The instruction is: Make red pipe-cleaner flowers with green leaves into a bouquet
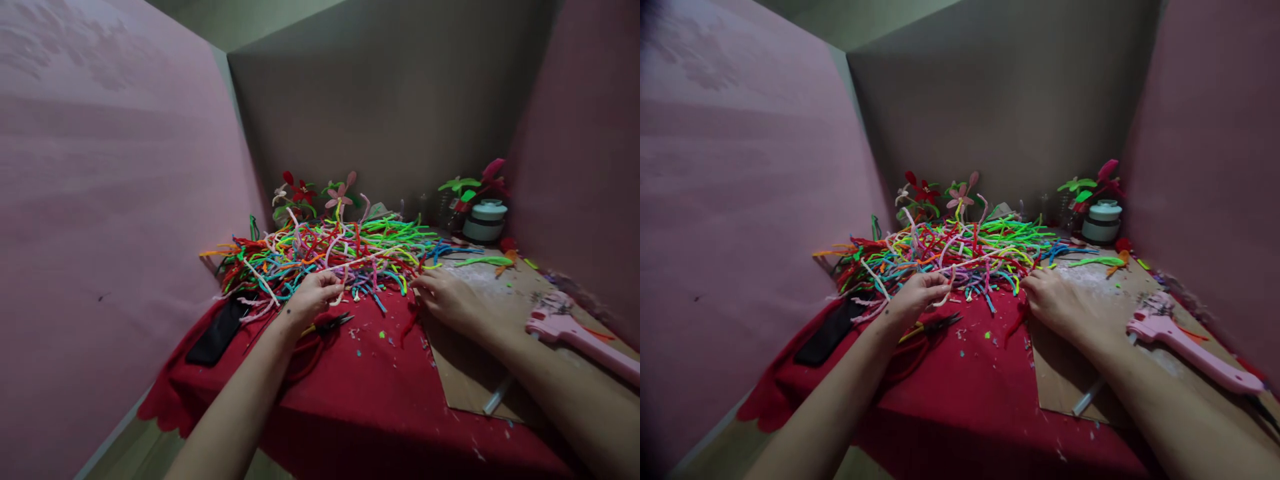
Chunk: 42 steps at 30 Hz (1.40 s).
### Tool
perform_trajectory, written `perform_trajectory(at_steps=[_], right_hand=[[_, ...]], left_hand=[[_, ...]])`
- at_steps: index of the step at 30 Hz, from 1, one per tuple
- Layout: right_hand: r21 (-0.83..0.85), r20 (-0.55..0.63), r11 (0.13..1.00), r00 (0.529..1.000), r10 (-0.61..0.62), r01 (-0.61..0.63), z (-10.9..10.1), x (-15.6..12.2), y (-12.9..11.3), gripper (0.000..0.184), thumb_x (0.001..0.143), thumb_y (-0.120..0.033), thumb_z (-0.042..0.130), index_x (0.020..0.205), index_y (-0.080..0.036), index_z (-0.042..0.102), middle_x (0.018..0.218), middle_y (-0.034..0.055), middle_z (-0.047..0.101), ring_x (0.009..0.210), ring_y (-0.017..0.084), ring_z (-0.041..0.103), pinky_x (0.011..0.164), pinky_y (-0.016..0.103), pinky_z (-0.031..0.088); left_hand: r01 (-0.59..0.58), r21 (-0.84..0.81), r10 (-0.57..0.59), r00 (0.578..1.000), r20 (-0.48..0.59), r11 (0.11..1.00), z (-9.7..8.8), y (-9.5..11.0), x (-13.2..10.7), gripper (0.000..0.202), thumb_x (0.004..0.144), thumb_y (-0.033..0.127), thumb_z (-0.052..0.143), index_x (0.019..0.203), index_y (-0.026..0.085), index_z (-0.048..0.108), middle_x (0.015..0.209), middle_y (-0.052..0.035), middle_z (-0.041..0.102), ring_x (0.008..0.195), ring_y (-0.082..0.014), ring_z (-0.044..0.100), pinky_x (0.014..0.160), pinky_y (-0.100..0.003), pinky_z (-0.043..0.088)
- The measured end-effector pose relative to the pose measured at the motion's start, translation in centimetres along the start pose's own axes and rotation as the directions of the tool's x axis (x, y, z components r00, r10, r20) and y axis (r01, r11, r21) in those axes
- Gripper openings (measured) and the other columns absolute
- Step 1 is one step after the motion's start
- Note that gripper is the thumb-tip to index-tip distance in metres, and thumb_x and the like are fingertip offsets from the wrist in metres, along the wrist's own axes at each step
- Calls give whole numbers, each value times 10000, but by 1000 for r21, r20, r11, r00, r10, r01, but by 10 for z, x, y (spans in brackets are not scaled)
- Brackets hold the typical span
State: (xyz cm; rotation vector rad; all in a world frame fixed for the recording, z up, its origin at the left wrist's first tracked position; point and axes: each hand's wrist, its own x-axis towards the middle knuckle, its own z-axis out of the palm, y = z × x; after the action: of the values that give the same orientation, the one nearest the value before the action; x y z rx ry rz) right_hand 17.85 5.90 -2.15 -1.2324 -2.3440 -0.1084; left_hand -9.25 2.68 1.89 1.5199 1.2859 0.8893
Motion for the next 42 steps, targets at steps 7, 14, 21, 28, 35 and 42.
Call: perform_trajectory(at_steps=[7, 14, 21, 28, 35, 42], right_hand=[[30, -97, 997, 993, -68, 71, 3, -4, -1, 217, 826, -164, 433, 866, -166, 646, 811, 86, 624, 790, 230, 552, 718, 346, 437], [45, -179, 994, 979, -93, 103, 2, -5, -1, 212, 829, -167, 435, 846, -160, 646, 781, 89, 626, 769, 226, 548, 696, 346, 441], [45, -252, 986, 957, -145, 161, 5, -4, -6, 190, 824, -169, 462, 831, -140, 649, 773, 89, 636, 737, 214, 563, 684, 336, 443], [57, -370, 995, 927, -60, 86, -8, -2, 0, 200, 815, -154, 465, 827, -138, 663, 731, 87, 636, 703, 207, 568, 632, 312, 456], [-15, -585, 993, 807, 85, -116, -29, 1, 31, 206, 799, -134, 475, 859, -137, 672, 830, 110, 681, 806, 236, 603, 734, 348, 465], [-60, -182, 991, 978, 103, -116, -22, 2, 38, 275, 747, -62, 463, 877, -140, 692, 839, 121, 659, 846, 250, 545, 714, 338, 419]], left_hand=[[99, -104, -98, 995, 12, 990, -15, 1, -31, 267, 673, 374, 610, 732, 157, 465, 551, 62, 419, 401, -27, 291, 390, -155, 205], [197, 358, -265, 952, 153, 913, -85, -15, -141, 250, 771, 373, 528, 720, 145, 616, 623, 2, 544, 521, -83, 444, 475, -184, 333], [107, 704, -83, 994, -68, 702, -90, -11, -150, 292, 826, 399, 452, 901, 192, 645, 883, -16, 661, 802, -153, 575, 730, -215, 421], [-161, 824, 36, 985, 169, 543, -26, 10, -42, 229, 806, 282, 476, 932, 180, 636, 878, -46, 661, 787, -159, 584, 700, -241, 407], [-150, 970, -84, 982, 169, 192, -14, 5, -42, 311, 699, 365, 600, 959, 197, 575, 930, -91, 608, 840, -250, 579, 658, -307, 411], [-250, 912, 1, 964, 264, 324, -32, -28, -58, 198, 832, 266, 415, 962, 203, 551, 977, -68, 537, 849, -187, 535, 750, -307, 409]])
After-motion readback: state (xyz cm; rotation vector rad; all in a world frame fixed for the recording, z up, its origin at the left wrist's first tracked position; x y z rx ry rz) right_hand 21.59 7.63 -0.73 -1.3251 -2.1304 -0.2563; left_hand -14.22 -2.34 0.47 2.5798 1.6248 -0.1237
